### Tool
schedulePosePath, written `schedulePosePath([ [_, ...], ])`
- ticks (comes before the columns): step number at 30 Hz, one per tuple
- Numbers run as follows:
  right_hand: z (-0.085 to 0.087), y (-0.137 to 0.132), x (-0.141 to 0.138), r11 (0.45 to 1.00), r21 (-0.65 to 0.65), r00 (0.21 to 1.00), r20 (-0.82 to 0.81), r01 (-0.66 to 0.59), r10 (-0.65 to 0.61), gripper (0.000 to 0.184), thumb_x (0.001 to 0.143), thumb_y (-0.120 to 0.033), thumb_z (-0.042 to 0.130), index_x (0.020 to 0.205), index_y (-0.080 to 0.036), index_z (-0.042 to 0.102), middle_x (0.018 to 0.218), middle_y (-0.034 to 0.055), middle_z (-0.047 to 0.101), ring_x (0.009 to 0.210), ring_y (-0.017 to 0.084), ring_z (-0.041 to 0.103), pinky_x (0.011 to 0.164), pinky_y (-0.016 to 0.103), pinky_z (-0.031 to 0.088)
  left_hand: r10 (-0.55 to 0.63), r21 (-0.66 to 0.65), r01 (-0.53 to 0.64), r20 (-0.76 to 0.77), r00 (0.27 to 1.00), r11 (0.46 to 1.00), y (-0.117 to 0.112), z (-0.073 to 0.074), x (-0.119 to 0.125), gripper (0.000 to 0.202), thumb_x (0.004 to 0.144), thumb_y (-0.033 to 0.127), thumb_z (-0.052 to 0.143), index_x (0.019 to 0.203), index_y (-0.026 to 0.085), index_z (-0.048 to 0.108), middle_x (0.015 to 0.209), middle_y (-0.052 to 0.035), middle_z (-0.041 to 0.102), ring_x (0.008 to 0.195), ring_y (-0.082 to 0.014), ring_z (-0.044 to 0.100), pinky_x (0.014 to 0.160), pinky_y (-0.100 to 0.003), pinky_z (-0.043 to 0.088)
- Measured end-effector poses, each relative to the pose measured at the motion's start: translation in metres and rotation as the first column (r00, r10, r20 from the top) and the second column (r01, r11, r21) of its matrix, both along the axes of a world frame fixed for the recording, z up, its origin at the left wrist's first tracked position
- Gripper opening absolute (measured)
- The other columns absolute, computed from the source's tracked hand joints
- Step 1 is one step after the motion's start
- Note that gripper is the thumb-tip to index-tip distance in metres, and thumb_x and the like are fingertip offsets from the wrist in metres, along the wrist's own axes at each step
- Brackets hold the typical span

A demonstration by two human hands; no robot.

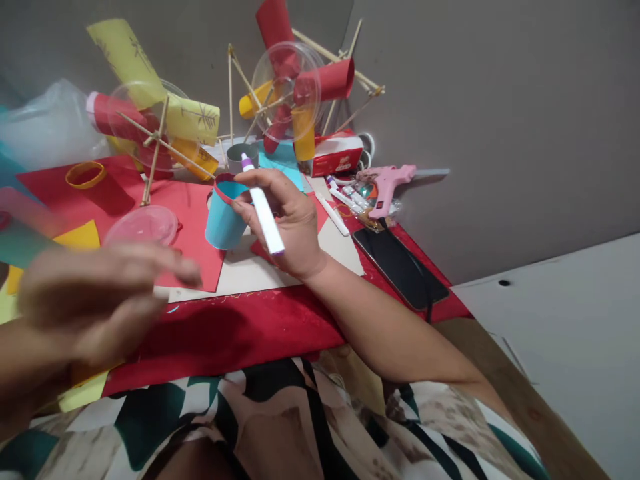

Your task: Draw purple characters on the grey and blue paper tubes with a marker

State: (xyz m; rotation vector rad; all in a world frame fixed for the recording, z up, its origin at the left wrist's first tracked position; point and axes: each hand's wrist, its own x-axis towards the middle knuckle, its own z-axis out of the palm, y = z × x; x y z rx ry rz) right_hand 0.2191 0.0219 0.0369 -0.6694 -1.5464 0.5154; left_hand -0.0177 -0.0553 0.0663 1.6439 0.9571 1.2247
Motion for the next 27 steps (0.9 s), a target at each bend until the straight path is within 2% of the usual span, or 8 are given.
schedulePosePath([
  [3,0.005,0.0,0.002,0.994,-0.1,0.998,-0.045,-0.051,0.047,0.024,0.093,-0.035,0.083,0.113,-0.031,0.07,0.086,-0.0052,0.076,0.06,0.011,0.065,0.058,0.029,0.062,0.088,0.12,-0.095,0.061,0.994,0.988,0.045,0.001,0.009,0.065,0.077,0.035,0.098,0.136,0.032,0.069,0.14,-0.0069,0.074,0.136,-0.0337,0.069,0.114,-0.048,0.058],
  [6,0.008,0.0,0.002,0.983,-0.155,0.995,-0.048,-0.099,0.093,0.029,0.091,-0.043,0.086,0.112,-0.03,0.07,0.087,-0.0031,0.076,0.068,0.015,0.07,0.066,0.033,0.066,-0.073,-0.058,0.075,0.042,0.996,0.995,0.078,-0.005,0.01,0.116,0.06,0.031,0.107,0.16,0.03,0.05,0.148,-0.0145,0.07,0.145,-0.0391,0.062,0.114,-0.047,0.056],
  [8,0.009,0.0,0.0,0.979,-0.152,0.99,-0.045,-0.138,0.133,0.03,0.09,-0.045,0.087,0.109,-0.029,0.071,0.092,-0.0012,0.077,0.078,0.016,0.074,0.075,0.035,0.068,-0.205,-0.211,0.209,0.039,0.978,0.955,0.086,-0.013,0.009,0.126,0.062,0.032,0.105,0.169,0.029,0.039,0.148,-0.0168,0.07,0.141,-0.0408,0.065,0.11,-0.049,0.058],
  [13,0.002,0.001,-0.007,0.955,-0.135,0.963,0.015,-0.263,0.268,0.028,0.092,-0.048,0.084,0.108,-0.027,0.074,0.092,-0.0021,0.077,0.081,0.014,0.076,0.074,0.029,0.066,-0.308,-0.369,0.286,0.001,0.951,0.884,0.076,-0.025,0.006,0.092,0.063,0.032,0.103,0.147,0.028,0.066,0.129,-0.0117,0.078,0.124,-0.0398,0.073,0.101,-0.047,0.062],
  [17,-0.007,0.004,-0.01,0.951,-0.122,0.957,0.034,-0.282,0.288,0.028,0.096,-0.044,0.079,0.117,-0.027,0.072,0.106,-0.0002,0.079,0.091,0.014,0.079,0.084,0.031,0.068,-0.263,-0.413,0.233,-0.016,0.965,0.88,0.073,-0.031,0.005,0.072,0.064,0.037,0.103,0.128,0.025,0.072,0.123,-0.0089,0.079,0.114,-0.0345,0.075,0.094,-0.041,0.062],
  [21,-0.008,0.007,-0.008,0.982,-0.128,0.99,-0.045,-0.135,0.13,0.025,0.101,-0.04,0.072,0.123,-0.03,0.067,0.109,0.0008,0.079,0.097,0.018,0.081,0.081,0.034,0.071,-0.157,-0.486,0.17,0.068,0.985,0.857,0.079,-0.04,0.003,0.075,0.061,0.042,0.104,0.124,0.022,0.069,0.104,-0.0055,0.079,0.094,-0.0265,0.074,0.082,-0.035,0.06],
  [24,-0.007,0.008,-0.005,0.987,-0.162,0.998,-0.063,0.004,-0.014,0.024,0.104,-0.044,0.067,0.124,-0.031,0.065,0.101,0.0013,0.078,0.094,0.02,0.082,0.069,0.033,0.069,-0.146,-0.518,0.228,0.194,0.97,0.825,0.082,-0.042,0.004,0.069,0.061,0.044,0.105,0.115,0.019,0.071,0.097,-0.004,0.077,0.084,-0.0201,0.07,0.077,-0.031,0.057],
  [27,-0.009,0.008,-0.001,0.992,-0.124,1.0,0.0,0.027,-0.027,0.023,0.105,-0.04,0.064,0.126,-0.032,0.066,0.105,0.0019,0.078,0.099,0.021,0.083,0.071,0.033,0.069,-0.154,-0.542,0.314,0.32,0.935,0.779,0.083,-0.043,0.004,0.066,0.061,0.042,0.106,0.112,0.017,0.073,0.101,-0.0057,0.079,0.086,-0.0194,0.071,0.079,-0.031,0.057],
])
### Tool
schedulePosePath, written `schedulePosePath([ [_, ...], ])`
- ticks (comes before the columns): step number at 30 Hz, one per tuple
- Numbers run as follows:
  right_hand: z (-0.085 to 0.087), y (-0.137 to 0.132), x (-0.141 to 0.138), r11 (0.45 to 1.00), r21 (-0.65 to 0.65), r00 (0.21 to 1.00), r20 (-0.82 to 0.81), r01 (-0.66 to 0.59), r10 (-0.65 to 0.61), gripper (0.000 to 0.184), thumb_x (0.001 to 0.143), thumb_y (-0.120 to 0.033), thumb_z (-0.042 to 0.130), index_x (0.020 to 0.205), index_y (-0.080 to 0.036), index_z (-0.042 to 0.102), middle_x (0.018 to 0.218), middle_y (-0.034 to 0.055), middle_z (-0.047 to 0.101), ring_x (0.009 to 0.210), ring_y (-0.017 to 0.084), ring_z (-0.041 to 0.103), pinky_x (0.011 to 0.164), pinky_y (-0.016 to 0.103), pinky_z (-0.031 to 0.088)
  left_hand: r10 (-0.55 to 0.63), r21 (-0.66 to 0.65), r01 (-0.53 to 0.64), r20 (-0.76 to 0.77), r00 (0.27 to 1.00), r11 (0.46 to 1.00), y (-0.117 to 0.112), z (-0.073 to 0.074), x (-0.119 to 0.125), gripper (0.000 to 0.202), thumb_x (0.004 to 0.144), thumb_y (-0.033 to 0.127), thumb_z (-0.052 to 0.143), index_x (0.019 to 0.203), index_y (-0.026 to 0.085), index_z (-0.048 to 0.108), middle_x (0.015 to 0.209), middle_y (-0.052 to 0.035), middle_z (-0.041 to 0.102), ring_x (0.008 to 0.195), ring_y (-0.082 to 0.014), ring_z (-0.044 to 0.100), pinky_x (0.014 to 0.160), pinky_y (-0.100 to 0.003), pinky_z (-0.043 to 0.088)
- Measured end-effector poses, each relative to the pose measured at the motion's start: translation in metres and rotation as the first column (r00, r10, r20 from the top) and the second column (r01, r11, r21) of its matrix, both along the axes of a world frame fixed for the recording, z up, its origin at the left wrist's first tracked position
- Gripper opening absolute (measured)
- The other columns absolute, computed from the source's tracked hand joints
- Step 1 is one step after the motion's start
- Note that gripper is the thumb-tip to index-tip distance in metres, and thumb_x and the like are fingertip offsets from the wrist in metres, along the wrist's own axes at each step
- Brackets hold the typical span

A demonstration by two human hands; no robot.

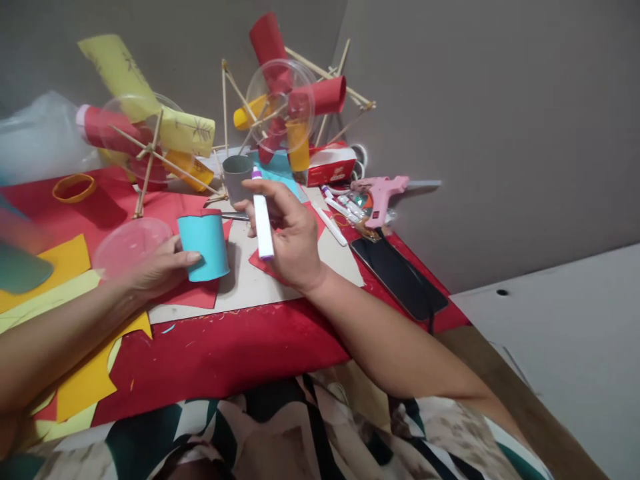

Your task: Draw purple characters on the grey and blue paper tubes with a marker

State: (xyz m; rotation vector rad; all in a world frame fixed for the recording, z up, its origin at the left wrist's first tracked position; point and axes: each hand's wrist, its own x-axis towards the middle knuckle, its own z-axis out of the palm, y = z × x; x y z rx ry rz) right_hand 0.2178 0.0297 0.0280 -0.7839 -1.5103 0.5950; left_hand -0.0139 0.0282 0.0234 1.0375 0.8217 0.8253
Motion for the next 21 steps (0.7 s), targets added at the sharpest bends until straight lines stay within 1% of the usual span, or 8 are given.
schedulePosePath([
  [4,-0.005,0.004,0.005,0.994,0.101,0.962,0.273,-0.044,0.015,0.035,0.1,-0.021,0.061,0.133,-0.031,0.068,0.119,0.0024,0.081,0.102,0.02,0.081,0.081,0.035,0.068,0.005,-0.018,-0.004,0.067,0.998,1.0,0.004,-0.004,-0.003,0.064,0.062,0.042,0.106,0.112,0.016,0.075,0.104,-0.0085,0.081,0.092,-0.0213,0.073,0.084,-0.034,0.058],
  [6,-0.007,0.008,0.007,0.993,0.113,0.899,0.437,-0.032,-0.021,0.047,0.095,-0.011,0.056,0.136,-0.029,0.068,0.126,0.0042,0.082,0.106,0.021,0.079,0.089,0.039,0.067,0.041,-0.007,-0.04,0.067,0.997,0.999,0.006,-0.005,-0.004,0.062,0.061,0.043,0.106,0.109,0.015,0.076,0.099,-0.0073,0.081,0.088,-0.0199,0.073,0.083,-0.032,0.057],
  [8,-0.007,0.013,0.008,0.996,0.082,0.811,0.585,-0.016,-0.035,0.056,0.09,-0.005,0.052,0.139,-0.025,0.069,0.132,0.0075,0.082,0.115,0.026,0.076,0.099,0.046,0.064,0.099,0.013,-0.1,0.063,0.993,0.995,0.007,-0.005,-0.005,0.058,0.061,0.04,0.105,0.104,0.016,0.075,0.092,-0.0046,0.079,0.08,-0.0176,0.07,0.077,-0.03,0.056],
  [11,-0.004,0.016,0.006,0.999,-0.037,0.643,0.765,-0.01,0.035,0.053,0.091,-0.006,0.055,0.139,-0.021,0.072,0.131,0.0129,0.082,0.12,0.032,0.072,0.105,0.052,0.057,0.19,0.051,-0.193,0.057,0.98,0.98,0.007,-0.001,-0.005,0.052,0.061,0.036,0.103,0.1,0.017,0.074,0.085,-0.0021,0.078,0.073,-0.0168,0.067,0.073,-0.03,0.054],
  [14,0.003,0.013,0.002,0.99,-0.14,0.475,0.871,-0.001,0.124,0.04,0.098,-0.012,0.054,0.132,-0.019,0.075,0.119,0.0151,0.082,0.114,0.033,0.07,0.1,0.049,0.052,0.244,0.057,-0.245,0.029,0.969,0.968,0.006,0.003,-0.004,0.051,0.062,0.034,0.103,0.1,0.018,0.074,0.086,-0.0019,0.079,0.075,-0.0179,0.067,0.074,-0.03,0.055],
  [16,0.008,0.009,-0.001,0.983,-0.181,0.381,0.909,-0.007,0.17,0.036,0.103,-0.015,0.051,0.129,-0.019,0.075,0.116,0.0152,0.081,0.112,0.033,0.068,0.096,0.046,0.049,0.244,0.054,-0.244,-0.005,0.97,0.968,0.007,0.004,-0.005,0.049,0.063,0.036,0.103,0.098,0.017,0.074,0.084,-0.0023,0.079,0.075,-0.0183,0.067,0.073,-0.03,0.055],
  [18,0.012,0.007,-0.003,0.978,-0.21,0.317,0.926,-0.012,0.203,0.035,0.106,-0.017,0.048,0.129,-0.019,0.074,0.118,0.0157,0.081,0.115,0.033,0.066,0.095,0.046,0.046,0.233,0.055,-0.231,-0.036,0.972,0.971,0.008,0.005,-0.005,0.05,0.062,0.037,0.103,0.097,0.017,0.074,0.082,-0.0022,0.079,0.075,-0.0183,0.067,0.074,-0.03,0.055],
  [21,0.014,0.006,-0.004,0.975,-0.22,0.3,0.93,-0.009,0.213,0.034,0.108,-0.019,0.048,0.13,-0.018,0.073,0.12,0.0164,0.079,0.117,0.033,0.065,0.097,0.046,0.045,0.228,0.037,-0.226,-0.067,0.971,0.973,0.01,0.006,-0.005,0.053,0.059,0.039,0.104,0.098,0.018,0.074,0.083,-0.0013,0.08,0.075,-0.018,0.068,0.073,-0.029,0.057],
])
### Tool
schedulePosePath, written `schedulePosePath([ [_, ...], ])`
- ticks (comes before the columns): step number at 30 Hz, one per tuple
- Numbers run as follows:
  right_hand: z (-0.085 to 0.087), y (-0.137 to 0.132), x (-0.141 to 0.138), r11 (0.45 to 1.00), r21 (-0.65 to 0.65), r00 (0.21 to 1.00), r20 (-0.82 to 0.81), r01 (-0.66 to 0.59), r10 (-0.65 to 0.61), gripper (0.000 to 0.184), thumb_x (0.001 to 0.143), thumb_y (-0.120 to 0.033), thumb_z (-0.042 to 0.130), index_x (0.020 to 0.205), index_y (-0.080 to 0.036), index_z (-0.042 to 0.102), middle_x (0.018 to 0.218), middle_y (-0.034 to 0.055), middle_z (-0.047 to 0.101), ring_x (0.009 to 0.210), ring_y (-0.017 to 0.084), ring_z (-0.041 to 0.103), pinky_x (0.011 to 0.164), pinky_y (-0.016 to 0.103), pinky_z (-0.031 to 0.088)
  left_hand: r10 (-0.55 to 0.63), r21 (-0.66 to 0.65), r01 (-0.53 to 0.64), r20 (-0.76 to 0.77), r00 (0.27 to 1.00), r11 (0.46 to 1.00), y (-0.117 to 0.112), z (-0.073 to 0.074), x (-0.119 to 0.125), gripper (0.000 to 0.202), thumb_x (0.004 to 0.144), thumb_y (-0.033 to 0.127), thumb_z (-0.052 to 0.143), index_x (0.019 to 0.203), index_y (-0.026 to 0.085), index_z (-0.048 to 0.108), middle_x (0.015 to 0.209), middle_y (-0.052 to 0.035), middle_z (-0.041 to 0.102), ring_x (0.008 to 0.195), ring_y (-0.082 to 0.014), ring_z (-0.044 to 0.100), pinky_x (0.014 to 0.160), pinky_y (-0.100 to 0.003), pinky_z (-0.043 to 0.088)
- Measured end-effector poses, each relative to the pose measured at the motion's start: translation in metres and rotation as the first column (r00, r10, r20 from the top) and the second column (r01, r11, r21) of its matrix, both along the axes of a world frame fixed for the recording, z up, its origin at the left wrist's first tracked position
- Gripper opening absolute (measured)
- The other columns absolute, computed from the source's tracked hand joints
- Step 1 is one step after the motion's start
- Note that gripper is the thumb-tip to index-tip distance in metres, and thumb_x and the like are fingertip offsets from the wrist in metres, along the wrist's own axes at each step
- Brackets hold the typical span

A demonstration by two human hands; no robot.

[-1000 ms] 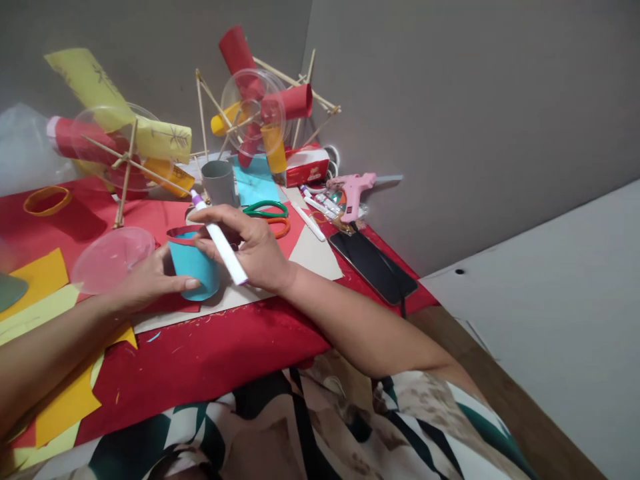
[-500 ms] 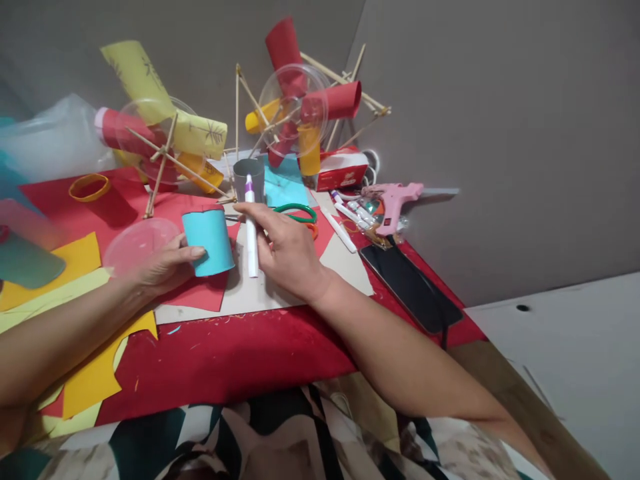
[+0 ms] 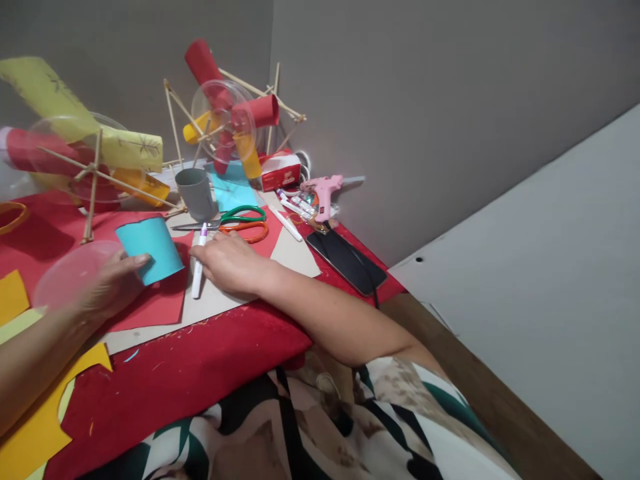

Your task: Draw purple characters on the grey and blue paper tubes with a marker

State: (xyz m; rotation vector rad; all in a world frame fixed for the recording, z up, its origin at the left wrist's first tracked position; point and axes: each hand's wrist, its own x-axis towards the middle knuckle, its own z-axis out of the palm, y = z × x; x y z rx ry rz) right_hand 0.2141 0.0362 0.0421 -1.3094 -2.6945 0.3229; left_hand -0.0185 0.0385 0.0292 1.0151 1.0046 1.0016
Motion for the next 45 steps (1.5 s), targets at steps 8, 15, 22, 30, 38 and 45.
schedulePosePath([
  [8,0.001,0.001,-0.003,0.998,-0.067,1.0,-0.006,0.005,-0.005,0.045,0.106,-0.017,0.051,0.149,-0.02,0.066,0.14,0.0165,0.074,0.126,0.03,0.067,0.104,0.043,0.05,-0.005,-0.034,0.005,0.009,1.0,0.999,0.003,0.001,0.001,0.062,0.055,0.041,0.108,0.099,0.017,0.073,0.092,-0.0027,0.083,0.081,-0.0177,0.07,0.08,-0.028,0.059],
  [15,0.041,0.003,0.067,0.969,0.077,0.929,-0.314,0.233,-0.199,0.049,0.099,-0.027,0.062,0.148,-0.024,0.068,0.116,0.0082,0.083,0.1,0.024,0.073,0.092,0.039,0.055,-0.002,-0.037,0.004,0.049,0.999,0.999,0.003,0.001,0.002,0.062,0.055,0.037,0.109,0.101,0.019,0.072,0.09,0.0005,0.08,0.084,-0.0172,0.069,0.083,-0.028,0.059],
  [22,0.055,0.029,0.171,0.512,0.088,0.517,-0.242,0.855,-0.821,0.022,0.094,-0.035,0.067,0.079,-0.02,0.073,0.076,0.0108,0.072,0.082,0.026,0.068,0.08,0.04,0.051,-0.044,0.003,0.044,0.096,0.994,0.999,0.008,-0.009,-0.001,0.054,0.064,0.035,0.104,0.107,0.02,0.074,0.091,-0.0002,0.08,0.084,-0.0182,0.069,0.081,-0.028,0.057],
  [30,0.01,0.044,0.182,0.386,-0.095,0.36,-0.213,0.918,-0.908,0.029,0.088,-0.031,0.078,0.066,-0.022,0.061,0.062,-0.0004,0.057,0.07,0.018,0.054,0.073,0.034,0.042,-0.063,-0.01,0.064,0.053,0.997,0.998,0.009,-0.007,-0.002,0.052,0.061,0.041,0.104,0.097,0.02,0.073,0.086,-0.0014,0.078,0.085,-0.0204,0.068,0.081,-0.031,0.057],
  [38,0.002,0.052,0.179,0.371,-0.324,0.25,-0.358,0.87,-0.9,0.027,0.076,-0.017,0.077,0.06,-0.023,0.055,0.054,-0.0019,0.055,0.056,0.014,0.05,0.061,0.032,0.045,-0.059,-0.007,0.06,0.025,0.998,0.998,0.008,-0.008,-0.002,0.054,0.061,0.042,0.103,0.099,0.02,0.072,0.091,-0.0047,0.081,0.085,-0.0216,0.068,0.081,-0.03,0.057],
  [45,0.02,0.019,0.176,0.489,-0.394,0.225,-0.553,0.778,-0.802,0.026,0.08,-0.029,0.076,0.065,-0.024,0.056,0.054,-0.0026,0.054,0.051,0.011,0.049,0.049,0.026,0.039,-0.064,-0.018,0.065,0.033,0.997,0.998,0.009,-0.007,-0.002,0.054,0.059,0.043,0.105,0.096,0.02,0.075,0.086,-0.002,0.079,0.08,-0.0183,0.066,0.077,-0.027,0.058],
])
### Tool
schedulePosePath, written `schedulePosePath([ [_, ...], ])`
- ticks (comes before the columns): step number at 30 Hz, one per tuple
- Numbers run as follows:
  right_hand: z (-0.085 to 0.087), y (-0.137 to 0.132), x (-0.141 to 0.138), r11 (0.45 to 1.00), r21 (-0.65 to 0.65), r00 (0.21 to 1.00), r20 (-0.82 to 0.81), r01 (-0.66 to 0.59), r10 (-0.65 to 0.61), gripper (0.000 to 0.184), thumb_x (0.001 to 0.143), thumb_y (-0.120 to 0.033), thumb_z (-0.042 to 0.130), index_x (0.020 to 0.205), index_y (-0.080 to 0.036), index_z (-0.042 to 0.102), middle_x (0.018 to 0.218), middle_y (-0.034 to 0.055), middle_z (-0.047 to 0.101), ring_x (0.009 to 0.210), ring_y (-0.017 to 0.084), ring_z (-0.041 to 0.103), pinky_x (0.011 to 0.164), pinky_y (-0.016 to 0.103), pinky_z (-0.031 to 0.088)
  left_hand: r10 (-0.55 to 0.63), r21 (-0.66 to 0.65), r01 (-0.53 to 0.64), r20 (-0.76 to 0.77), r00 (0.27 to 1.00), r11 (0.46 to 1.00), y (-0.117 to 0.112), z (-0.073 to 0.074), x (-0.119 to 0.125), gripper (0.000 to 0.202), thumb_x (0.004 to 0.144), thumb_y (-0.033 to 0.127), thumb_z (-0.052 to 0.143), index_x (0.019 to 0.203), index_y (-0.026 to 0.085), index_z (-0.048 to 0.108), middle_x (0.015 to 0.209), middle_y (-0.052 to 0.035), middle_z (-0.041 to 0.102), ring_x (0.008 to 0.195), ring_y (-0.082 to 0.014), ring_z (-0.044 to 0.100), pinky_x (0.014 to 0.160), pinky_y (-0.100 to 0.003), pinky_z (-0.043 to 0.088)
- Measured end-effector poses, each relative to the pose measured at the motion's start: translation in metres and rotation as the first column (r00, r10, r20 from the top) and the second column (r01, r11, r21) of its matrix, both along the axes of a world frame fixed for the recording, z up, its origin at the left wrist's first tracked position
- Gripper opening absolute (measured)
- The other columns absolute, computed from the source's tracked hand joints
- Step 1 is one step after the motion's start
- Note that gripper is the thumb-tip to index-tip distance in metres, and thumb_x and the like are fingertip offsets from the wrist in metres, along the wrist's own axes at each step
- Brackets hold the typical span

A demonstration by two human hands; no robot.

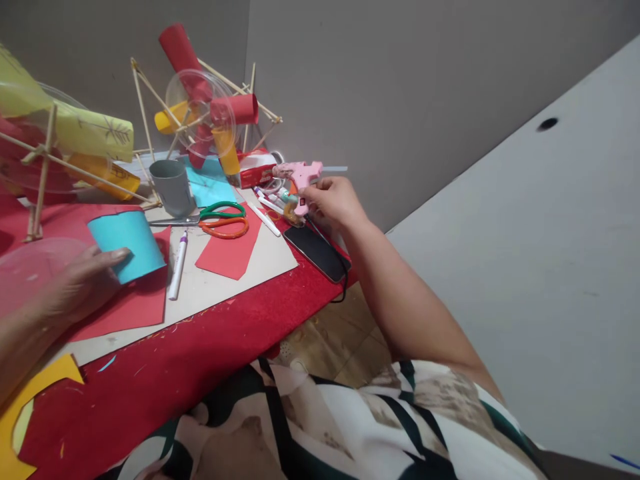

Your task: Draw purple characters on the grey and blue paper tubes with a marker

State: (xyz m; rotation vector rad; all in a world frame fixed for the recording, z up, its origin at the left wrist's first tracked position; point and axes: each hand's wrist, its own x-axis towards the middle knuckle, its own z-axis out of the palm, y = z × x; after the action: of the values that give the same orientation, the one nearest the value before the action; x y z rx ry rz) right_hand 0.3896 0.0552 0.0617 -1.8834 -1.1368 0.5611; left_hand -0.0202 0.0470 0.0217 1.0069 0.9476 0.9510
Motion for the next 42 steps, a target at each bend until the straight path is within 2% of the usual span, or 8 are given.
schedulePosePath([
  [4,-0.01,-0.032,-0.018,0.954,-0.019,0.91,-0.307,-0.298,0.278,0.034,0.068,-0.042,0.091,0.069,-0.02,0.064,0.054,-0.0037,0.059,0.047,0.006,0.048,0.044,0.021,0.039,0.024,-0.025,-0.024,-0.002,1.0,0.999,0.001,0.0,0.0,0.057,0.055,0.043,0.107,0.098,0.02,0.077,0.088,-0.0004,0.079,0.08,-0.0173,0.066,0.076,-0.025,0.059],
  [9,-0.034,-0.053,-0.05,0.892,-0.106,0.84,-0.399,-0.439,0.367,0.041,0.068,-0.051,0.092,0.07,-0.02,0.065,0.052,-0.0027,0.063,0.043,0.007,0.052,0.042,0.02,0.044,0.004,-0.037,-0.006,-0.041,0.999,0.999,0.001,0.002,-0.001,0.053,0.057,0.045,0.106,0.094,0.02,0.078,0.084,-0.0017,0.079,0.077,-0.019,0.067,0.072,-0.026,0.06],
  [16,-0.043,-0.058,-0.062,0.857,-0.168,0.853,-0.301,-0.487,0.426,0.034,0.081,-0.045,0.083,0.069,-0.021,0.064,0.052,-0.003,0.064,0.046,0.009,0.055,0.046,0.022,0.041,0.061,-0.061,-0.067,-0.098,0.993,0.996,0.002,0.002,-0.003,0.058,0.049,0.049,0.108,0.089,0.021,0.076,0.081,-0.0026,0.079,0.077,-0.0204,0.07,0.07,-0.025,0.064],
  [22,-0.019,-0.066,-0.035,0.883,-0.093,0.886,-0.109,-0.46,0.45,0.037,0.083,-0.056,0.079,0.074,-0.02,0.07,0.065,-0.002,0.067,0.054,0.01,0.055,0.056,0.026,0.043,0.094,-0.124,-0.112,-0.137,0.986,0.986,0.005,0.0,-0.005,0.069,0.039,0.049,0.111,0.092,0.019,0.078,0.085,-0.0037,0.079,0.071,-0.0193,0.07,0.064,-0.025,0.066],
  [28,-0.002,-0.02,0.009,0.988,-0.072,0.933,0.326,-0.137,0.153,0.016,0.092,-0.021,0.06,0.086,-0.018,0.074,0.078,0.0031,0.075,0.062,0.013,0.061,0.068,0.028,0.05,0.104,-0.118,-0.123,-0.151,0.983,0.985,0.002,0.003,-0.004,0.066,0.041,0.051,0.11,0.093,0.023,0.08,0.093,-0.0056,0.083,0.081,-0.0251,0.077,0.068,-0.027,0.069],
  [32,-0.011,0.024,0.016,0.974,-0.199,0.89,0.417,-0.108,0.184,0.02,0.089,-0.016,0.063,0.096,-0.015,0.081,0.087,0.0082,0.081,0.073,0.018,0.07,0.077,0.032,0.054,0.089,-0.126,-0.111,-0.17,0.982,0.986,-0.002,0.005,-0.002,0.051,0.046,0.049,0.108,0.078,0.026,0.075,0.08,-0.0035,0.08,0.084,-0.0292,0.078,0.069,-0.032,0.071],
  [37,-0.018,0.056,0.009,0.91,-0.398,0.803,0.501,-0.118,0.323,0.014,0.089,-0.023,0.074,0.099,-0.019,0.084,0.092,0.0098,0.084,0.085,0.023,0.075,0.081,0.034,0.055,0.104,-0.131,-0.132,-0.201,0.974,0.983,-0.005,0.012,0.001,0.048,0.046,0.045,0.106,0.062,0.03,0.063,0.053,0.0026,0.063,0.059,-0.0247,0.07,0.04,-0.029,0.055],
  [42,-0.022,0.071,-0.002,0.846,-0.522,0.697,0.567,-0.109,0.44,0.015,0.086,-0.023,0.078,0.1,-0.022,0.084,0.104,0.0126,0.085,0.104,0.03,0.077,0.087,0.037,0.054,0.093,-0.133,-0.119,-0.192,0.977,0.984,-0.004,0.012,0.0,0.041,0.05,0.041,0.103,0.061,0.034,0.064,0.05,0.0031,0.063,0.075,-0.0328,0.079,0.06,-0.038,0.07],
])
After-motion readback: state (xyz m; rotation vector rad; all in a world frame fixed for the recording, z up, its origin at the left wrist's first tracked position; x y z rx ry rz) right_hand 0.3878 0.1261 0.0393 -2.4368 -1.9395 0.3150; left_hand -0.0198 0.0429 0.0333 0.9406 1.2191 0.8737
